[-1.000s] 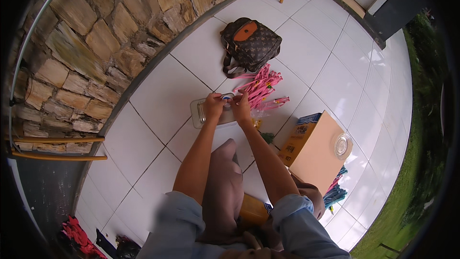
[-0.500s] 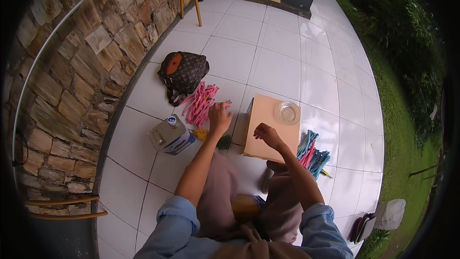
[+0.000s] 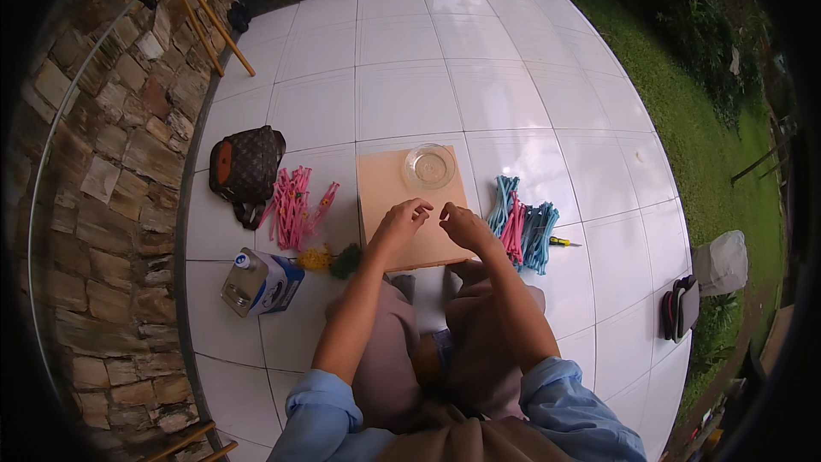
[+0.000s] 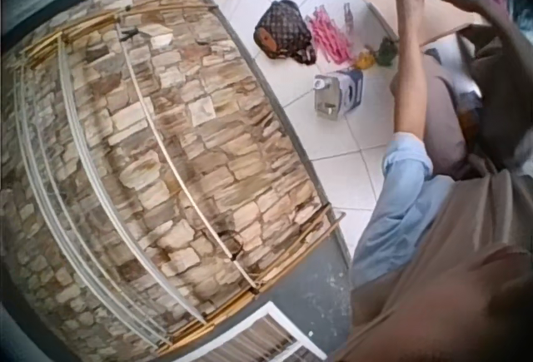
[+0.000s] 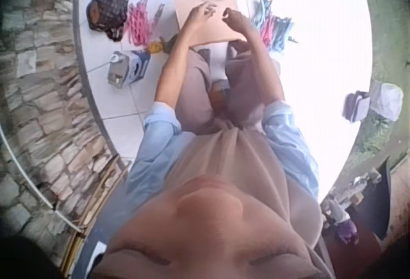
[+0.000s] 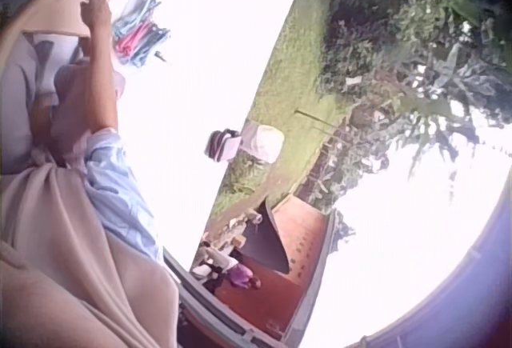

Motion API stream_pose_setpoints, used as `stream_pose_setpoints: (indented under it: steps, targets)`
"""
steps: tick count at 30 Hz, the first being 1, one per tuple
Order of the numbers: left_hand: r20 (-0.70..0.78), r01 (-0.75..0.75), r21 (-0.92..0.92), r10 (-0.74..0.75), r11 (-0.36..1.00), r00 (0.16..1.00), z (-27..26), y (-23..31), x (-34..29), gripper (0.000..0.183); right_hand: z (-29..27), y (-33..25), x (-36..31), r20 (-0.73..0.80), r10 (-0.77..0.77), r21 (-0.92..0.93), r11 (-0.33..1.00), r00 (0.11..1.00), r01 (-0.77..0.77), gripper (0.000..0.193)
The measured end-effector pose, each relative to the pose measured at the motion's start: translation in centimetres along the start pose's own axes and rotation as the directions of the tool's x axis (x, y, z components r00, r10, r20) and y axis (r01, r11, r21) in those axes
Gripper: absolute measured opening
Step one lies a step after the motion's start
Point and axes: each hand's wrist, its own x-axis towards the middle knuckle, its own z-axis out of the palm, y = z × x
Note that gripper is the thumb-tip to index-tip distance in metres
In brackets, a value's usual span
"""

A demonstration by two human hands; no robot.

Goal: The person applies glue from a large metal tin to pink rubber straps by hand on a cardboard box and then folds the straps.

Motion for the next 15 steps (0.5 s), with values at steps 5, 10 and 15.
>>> stream_pose_setpoints:
  steps: [5, 10, 15]
  targets:
    - [-0.057, -0.067, -0.241, 0.055, 0.968, 0.997, 3.2, 4.2, 2.6, 0.019, -5.9, 4.9, -1.9, 0.174, 0.032, 0.387, 0.917, 0.984, -0.098, 0.032]
    - [0.208, -0.02, -0.371, 0.104, 0.929, 0.973, 7.8, 6.9, 5.2, 0.019, -9.2, 15.9, -3.8, -0.221, 0.338, 0.545, 0.821, 0.915, -0.172, 0.026]
    - [0.417, 0.247, -0.472, -0.033, 0.846, 0.908, 17.4, 2.8, 11.5, 0.02, -3.8, 24.7, -3.7, -0.157, 0.578, 0.641, 0.677, 0.801, -0.363, 0.022]
